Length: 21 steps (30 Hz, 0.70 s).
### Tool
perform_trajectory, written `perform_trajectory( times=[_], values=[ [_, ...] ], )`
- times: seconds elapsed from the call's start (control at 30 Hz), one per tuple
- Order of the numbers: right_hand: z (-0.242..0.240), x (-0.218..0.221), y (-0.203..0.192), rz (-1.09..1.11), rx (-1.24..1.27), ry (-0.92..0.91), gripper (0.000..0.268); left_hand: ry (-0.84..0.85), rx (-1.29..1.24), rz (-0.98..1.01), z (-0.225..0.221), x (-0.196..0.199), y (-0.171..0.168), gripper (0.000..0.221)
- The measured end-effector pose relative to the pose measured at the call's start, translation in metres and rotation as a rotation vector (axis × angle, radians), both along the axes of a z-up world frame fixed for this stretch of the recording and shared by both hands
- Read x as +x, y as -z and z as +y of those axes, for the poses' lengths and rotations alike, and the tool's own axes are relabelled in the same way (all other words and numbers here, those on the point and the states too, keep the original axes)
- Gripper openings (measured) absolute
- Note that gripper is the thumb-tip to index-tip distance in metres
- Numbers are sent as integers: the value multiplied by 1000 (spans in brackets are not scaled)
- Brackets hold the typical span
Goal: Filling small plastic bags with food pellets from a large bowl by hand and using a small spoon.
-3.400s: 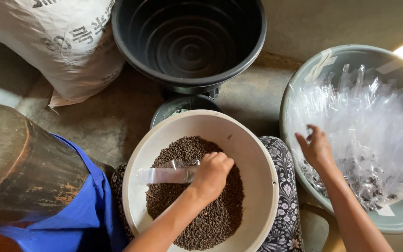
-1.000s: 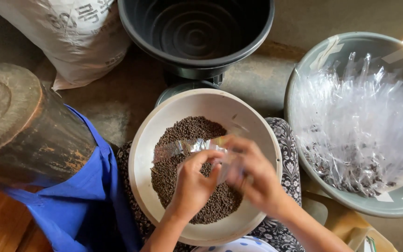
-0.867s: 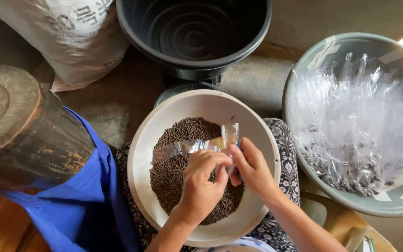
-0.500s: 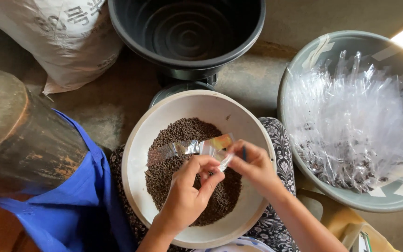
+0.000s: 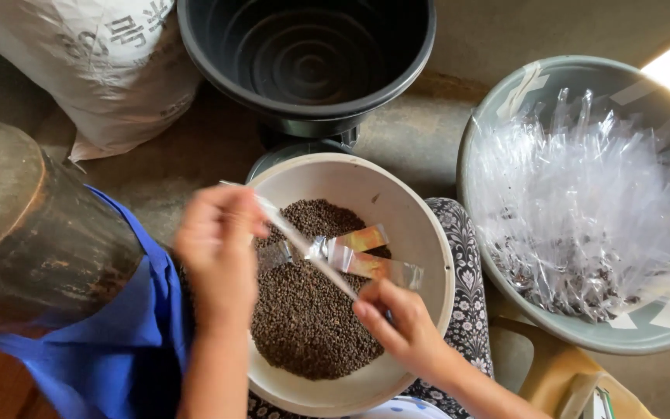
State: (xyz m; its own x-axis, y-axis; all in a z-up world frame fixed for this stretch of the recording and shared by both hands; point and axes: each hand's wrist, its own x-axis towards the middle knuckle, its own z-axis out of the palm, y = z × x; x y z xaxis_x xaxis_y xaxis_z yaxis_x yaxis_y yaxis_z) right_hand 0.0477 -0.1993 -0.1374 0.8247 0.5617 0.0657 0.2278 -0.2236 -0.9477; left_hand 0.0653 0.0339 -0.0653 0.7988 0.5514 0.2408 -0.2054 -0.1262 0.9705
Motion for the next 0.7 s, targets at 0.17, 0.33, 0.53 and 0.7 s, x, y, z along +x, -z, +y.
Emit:
perform_trajectory(
  times=[0.17,0.33,0.53,0.7],
  values=[
    [-81,46,28,-327,-103,206,9,77,127,-129,-28,36,12,11],
    [-208,95,69,-360,-509,670,16,260,797,-120,-90,55,99,34],
    [-229,83,64,-408,-710,787,37,429,1139,240,-105,46,135,9],
    [-127,69,13,94,8,596,36,384,428,61,-73,29,51,7]
  ],
)
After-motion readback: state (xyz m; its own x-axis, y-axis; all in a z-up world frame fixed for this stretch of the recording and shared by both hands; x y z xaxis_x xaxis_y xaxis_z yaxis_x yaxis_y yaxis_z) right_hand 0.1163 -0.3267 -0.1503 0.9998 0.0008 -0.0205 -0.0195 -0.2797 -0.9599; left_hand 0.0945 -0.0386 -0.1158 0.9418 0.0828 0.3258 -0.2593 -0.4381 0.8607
